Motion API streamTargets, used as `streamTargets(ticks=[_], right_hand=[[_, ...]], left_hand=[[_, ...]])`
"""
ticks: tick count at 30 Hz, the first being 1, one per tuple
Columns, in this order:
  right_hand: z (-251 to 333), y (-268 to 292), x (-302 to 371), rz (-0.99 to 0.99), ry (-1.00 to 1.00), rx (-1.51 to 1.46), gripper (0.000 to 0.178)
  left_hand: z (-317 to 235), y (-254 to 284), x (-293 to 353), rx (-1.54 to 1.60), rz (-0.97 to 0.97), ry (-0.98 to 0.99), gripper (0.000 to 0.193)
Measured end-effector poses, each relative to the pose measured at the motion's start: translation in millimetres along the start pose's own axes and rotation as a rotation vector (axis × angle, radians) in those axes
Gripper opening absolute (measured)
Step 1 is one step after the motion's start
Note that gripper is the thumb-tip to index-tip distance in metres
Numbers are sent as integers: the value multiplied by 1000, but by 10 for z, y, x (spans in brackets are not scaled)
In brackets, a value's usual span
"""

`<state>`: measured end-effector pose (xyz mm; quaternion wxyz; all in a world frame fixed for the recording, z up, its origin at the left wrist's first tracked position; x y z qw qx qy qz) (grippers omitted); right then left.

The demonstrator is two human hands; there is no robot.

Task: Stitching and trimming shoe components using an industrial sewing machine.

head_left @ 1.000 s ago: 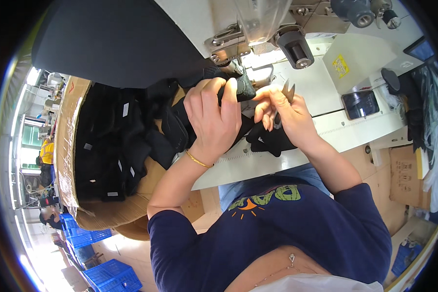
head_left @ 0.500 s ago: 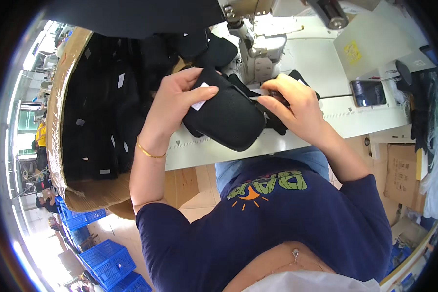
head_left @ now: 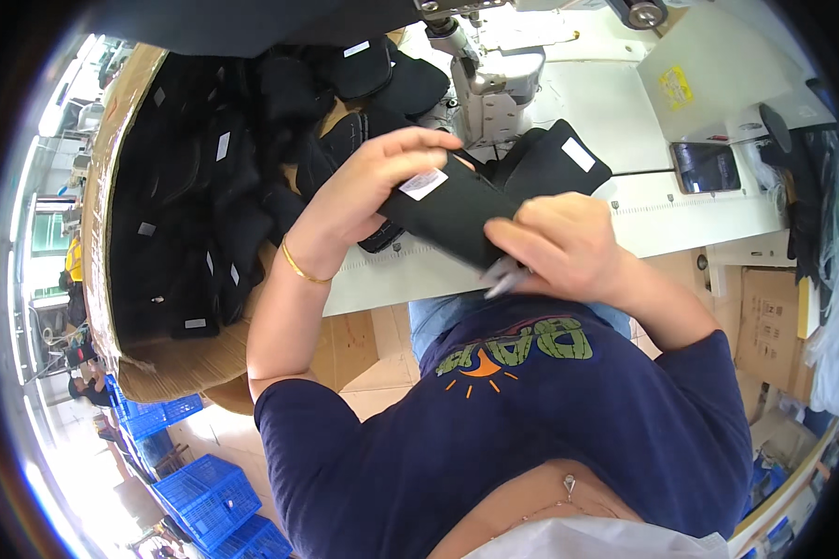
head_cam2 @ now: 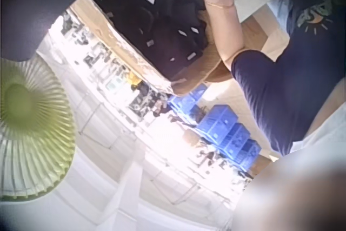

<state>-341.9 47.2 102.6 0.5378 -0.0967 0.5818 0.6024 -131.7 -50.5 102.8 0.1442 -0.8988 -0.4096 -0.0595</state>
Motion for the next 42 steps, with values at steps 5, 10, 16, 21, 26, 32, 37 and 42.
streamTargets(ticks=[5,10,16,21,26,32,37,42], right_hand=[[-186,-162,159,-85,-919,-660,19],[-235,-156,196,-89,-931,-776,19],[-193,-128,142,-152,-258,19,24],[-199,-207,166,-53,-37,-4,42],[-229,-253,145,8,-381,-224,32],[-273,-386,-8,-61,-437,-138,39],[-333,-250,50,-120,-803,-373,21],[-773,57,747,173,-1348,-886,46]], left_hand=[[71,-71,90,-230,-121,-288,40],[123,-30,104,-686,-464,-540,45],[87,-93,232,-514,-490,-332,41],[110,-253,235,-70,-278,-305,26],[238,-214,273,-38,-340,-367,24],[234,-275,233,-24,-363,-409,25],[311,-338,397,-71,-338,-367,28],[418,-714,204,-207,-190,-560,41]])
Point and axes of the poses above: each hand's wrist, its own x-axis away from the middle knuckle, its own y-axis out of the back of the hand, z = x × y, the point moved 2 cm from there along -x, towards the middle knuckle, and after that the axes turned 8 degrees about -y, right-handed, at the moved point
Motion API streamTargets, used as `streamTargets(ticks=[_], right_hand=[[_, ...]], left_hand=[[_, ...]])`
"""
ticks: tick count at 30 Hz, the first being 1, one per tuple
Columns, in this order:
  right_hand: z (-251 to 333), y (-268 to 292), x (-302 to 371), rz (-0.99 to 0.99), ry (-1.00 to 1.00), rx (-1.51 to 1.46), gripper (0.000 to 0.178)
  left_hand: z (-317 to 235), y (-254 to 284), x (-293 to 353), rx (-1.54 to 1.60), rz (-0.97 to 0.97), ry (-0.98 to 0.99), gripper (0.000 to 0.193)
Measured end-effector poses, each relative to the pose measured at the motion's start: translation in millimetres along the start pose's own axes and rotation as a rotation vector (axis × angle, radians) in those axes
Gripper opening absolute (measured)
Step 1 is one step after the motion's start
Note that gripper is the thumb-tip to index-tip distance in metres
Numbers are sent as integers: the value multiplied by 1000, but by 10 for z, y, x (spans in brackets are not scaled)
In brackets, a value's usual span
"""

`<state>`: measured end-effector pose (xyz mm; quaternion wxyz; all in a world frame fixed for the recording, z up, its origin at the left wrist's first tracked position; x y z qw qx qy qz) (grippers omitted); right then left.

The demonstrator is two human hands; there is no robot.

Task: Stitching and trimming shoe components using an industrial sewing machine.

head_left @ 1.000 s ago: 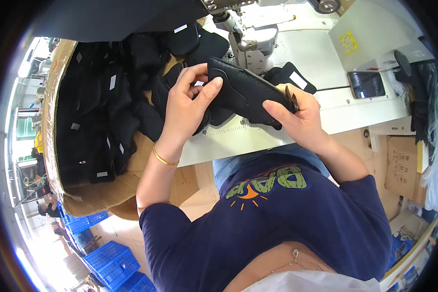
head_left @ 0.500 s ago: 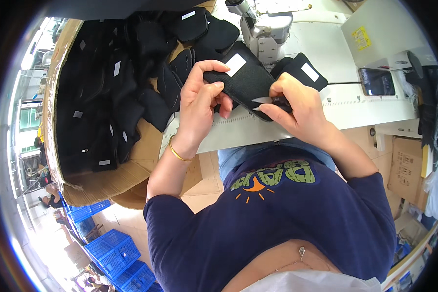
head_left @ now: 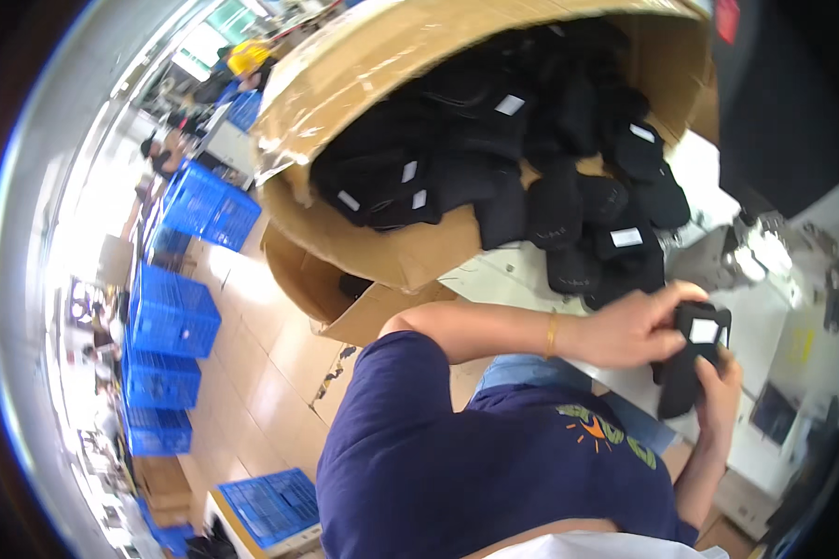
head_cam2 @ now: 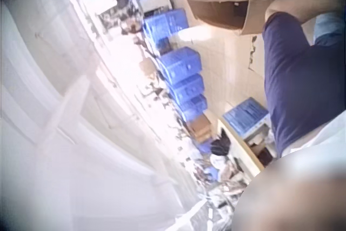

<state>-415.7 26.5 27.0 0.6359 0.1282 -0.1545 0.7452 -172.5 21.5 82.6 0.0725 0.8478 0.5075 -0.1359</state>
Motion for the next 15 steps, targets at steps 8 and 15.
streamTargets(ticks=[8,15], right_hand=[[836,911,-636,-417,298,244,30],[156,335,-336,-337,365,221,37]], left_hand=[[511,-385,-133,-1132,251,-518,77],[443,-310,-276,-1156,5,-452,44]])
Point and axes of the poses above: each hand's wrist, its own x-axis away from the middle knuckle, its own y-axis out of the back of the hand, z = x × y, the point moved 2 cm from there along -x, towards the middle knuckle, and after that the axes turned 8 degrees about -y, right-handed, at the moved point
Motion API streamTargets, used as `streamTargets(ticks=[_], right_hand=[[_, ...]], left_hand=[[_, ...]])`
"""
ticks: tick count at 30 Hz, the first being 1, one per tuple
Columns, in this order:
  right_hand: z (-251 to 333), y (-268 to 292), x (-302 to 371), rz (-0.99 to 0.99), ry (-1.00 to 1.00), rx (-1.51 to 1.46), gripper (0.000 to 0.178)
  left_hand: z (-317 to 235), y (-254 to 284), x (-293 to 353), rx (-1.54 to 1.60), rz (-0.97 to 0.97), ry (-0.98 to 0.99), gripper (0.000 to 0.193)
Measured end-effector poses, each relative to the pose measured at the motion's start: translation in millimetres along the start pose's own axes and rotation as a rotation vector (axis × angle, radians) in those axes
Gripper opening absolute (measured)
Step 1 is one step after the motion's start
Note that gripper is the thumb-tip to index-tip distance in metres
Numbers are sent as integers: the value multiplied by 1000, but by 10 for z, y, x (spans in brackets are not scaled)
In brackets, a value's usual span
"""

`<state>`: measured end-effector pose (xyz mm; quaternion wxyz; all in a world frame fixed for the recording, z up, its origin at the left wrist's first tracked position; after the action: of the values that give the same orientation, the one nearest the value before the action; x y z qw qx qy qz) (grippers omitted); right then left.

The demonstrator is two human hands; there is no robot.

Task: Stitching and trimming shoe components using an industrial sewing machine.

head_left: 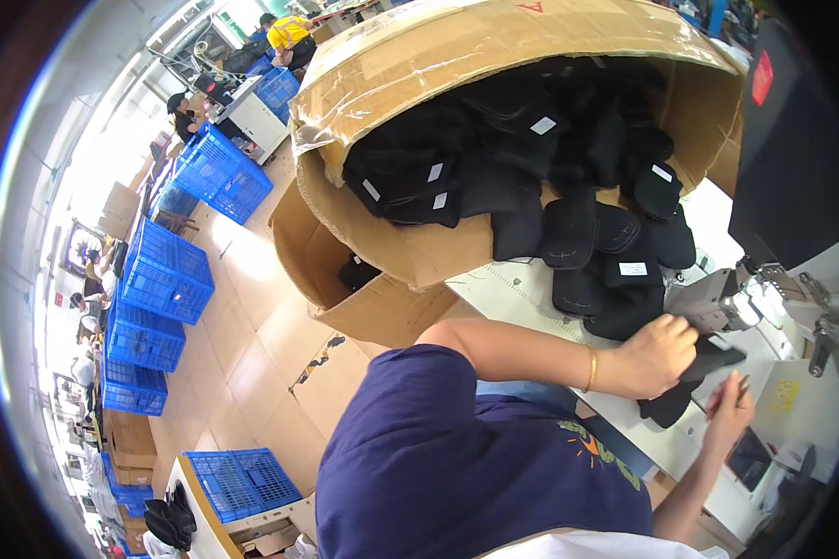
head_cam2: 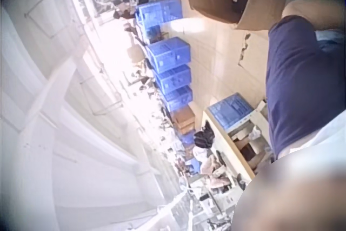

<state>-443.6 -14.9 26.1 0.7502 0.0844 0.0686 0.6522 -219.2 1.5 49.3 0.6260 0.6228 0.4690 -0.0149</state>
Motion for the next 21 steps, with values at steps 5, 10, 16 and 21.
streamTargets(ticks=[5,10,16,21], right_hand=[[-57,-303,356,-76,-123,-409,35],[432,-604,357,278,-143,-245,30],[517,-752,545,275,65,-266,16],[717,-669,386,278,146,-162,20]], left_hand=[[-161,246,65,-12,-215,-158,42],[-104,648,164,484,-399,250,29],[-91,486,400,1164,-251,694,55],[592,771,-336,711,-10,468,37]])
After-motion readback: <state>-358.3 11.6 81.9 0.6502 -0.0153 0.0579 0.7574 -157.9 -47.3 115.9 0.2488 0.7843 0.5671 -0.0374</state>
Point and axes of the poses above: each hand's wrist, its own x-axis away from the middle knuckle, its own y-axis out of the back of the hand, z = x × y, the point moved 2 cm from there along -x, towards the middle knuckle, and after that the axes turned 8 degrees about -y, right-handed, at the moved point
